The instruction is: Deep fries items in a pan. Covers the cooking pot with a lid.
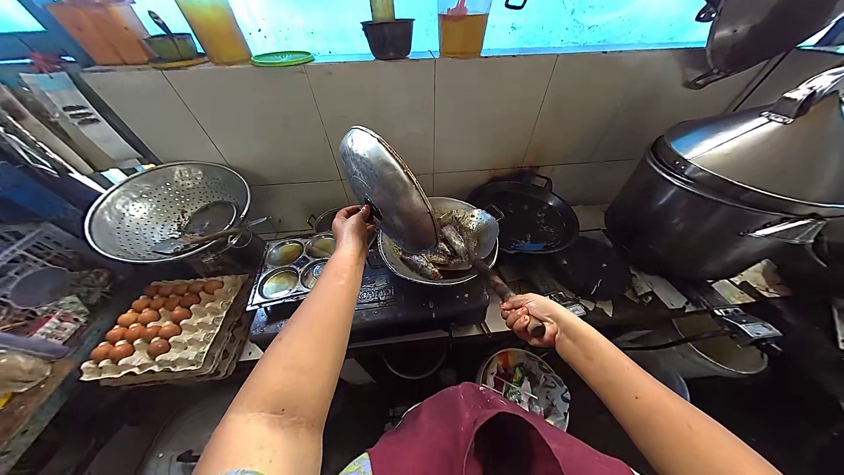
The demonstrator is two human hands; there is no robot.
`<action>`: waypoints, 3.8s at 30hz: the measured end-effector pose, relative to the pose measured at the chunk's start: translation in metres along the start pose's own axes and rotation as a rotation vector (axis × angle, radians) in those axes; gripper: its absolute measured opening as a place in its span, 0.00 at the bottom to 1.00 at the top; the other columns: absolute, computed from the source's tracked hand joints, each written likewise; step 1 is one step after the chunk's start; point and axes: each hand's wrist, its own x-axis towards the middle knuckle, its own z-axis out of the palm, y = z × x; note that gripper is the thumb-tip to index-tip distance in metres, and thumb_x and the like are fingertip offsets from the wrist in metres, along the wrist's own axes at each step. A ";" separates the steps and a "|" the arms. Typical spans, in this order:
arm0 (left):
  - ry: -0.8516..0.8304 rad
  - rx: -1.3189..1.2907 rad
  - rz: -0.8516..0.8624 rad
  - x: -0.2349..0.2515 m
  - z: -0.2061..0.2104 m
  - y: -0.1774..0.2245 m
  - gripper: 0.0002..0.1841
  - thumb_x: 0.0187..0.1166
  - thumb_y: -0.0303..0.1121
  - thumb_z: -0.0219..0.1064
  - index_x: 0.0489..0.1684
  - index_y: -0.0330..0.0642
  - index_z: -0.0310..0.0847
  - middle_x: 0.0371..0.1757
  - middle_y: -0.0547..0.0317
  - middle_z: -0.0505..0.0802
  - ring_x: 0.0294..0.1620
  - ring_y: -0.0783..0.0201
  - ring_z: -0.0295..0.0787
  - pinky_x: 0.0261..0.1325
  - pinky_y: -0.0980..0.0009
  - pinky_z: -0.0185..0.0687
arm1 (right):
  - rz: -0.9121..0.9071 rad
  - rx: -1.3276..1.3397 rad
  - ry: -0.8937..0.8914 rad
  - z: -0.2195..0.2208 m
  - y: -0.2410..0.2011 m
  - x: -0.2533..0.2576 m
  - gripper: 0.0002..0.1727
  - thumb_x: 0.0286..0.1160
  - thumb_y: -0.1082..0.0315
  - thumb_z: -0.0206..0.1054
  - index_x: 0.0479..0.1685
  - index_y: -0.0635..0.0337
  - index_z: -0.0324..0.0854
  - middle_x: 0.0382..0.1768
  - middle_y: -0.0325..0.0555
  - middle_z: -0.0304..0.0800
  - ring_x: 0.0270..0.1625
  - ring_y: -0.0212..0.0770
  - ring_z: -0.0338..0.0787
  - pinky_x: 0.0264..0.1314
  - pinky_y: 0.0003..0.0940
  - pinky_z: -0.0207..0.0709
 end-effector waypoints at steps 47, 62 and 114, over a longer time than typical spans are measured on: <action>0.186 -0.138 -0.094 -0.010 -0.132 0.017 0.16 0.84 0.30 0.65 0.66 0.36 0.74 0.52 0.50 0.85 0.45 0.62 0.85 0.50 0.66 0.84 | -0.290 -0.238 0.238 0.044 0.058 0.022 0.10 0.86 0.78 0.54 0.56 0.56 0.61 0.21 0.37 0.66 0.11 0.24 0.65 0.11 0.16 0.63; 0.131 -0.160 -0.137 -0.010 -0.121 0.006 0.15 0.84 0.28 0.64 0.65 0.37 0.74 0.51 0.52 0.84 0.43 0.65 0.84 0.48 0.69 0.83 | -0.287 -0.338 0.246 0.045 0.077 0.002 0.15 0.85 0.79 0.54 0.63 0.55 0.58 0.23 0.37 0.66 0.12 0.25 0.65 0.12 0.18 0.63; 0.178 -0.322 -0.159 0.011 -0.154 -0.003 0.18 0.84 0.30 0.64 0.69 0.35 0.74 0.59 0.47 0.85 0.50 0.60 0.85 0.54 0.65 0.83 | -0.276 -0.507 0.313 0.103 0.062 -0.020 0.13 0.86 0.78 0.54 0.61 0.56 0.60 0.22 0.37 0.66 0.11 0.25 0.65 0.10 0.17 0.64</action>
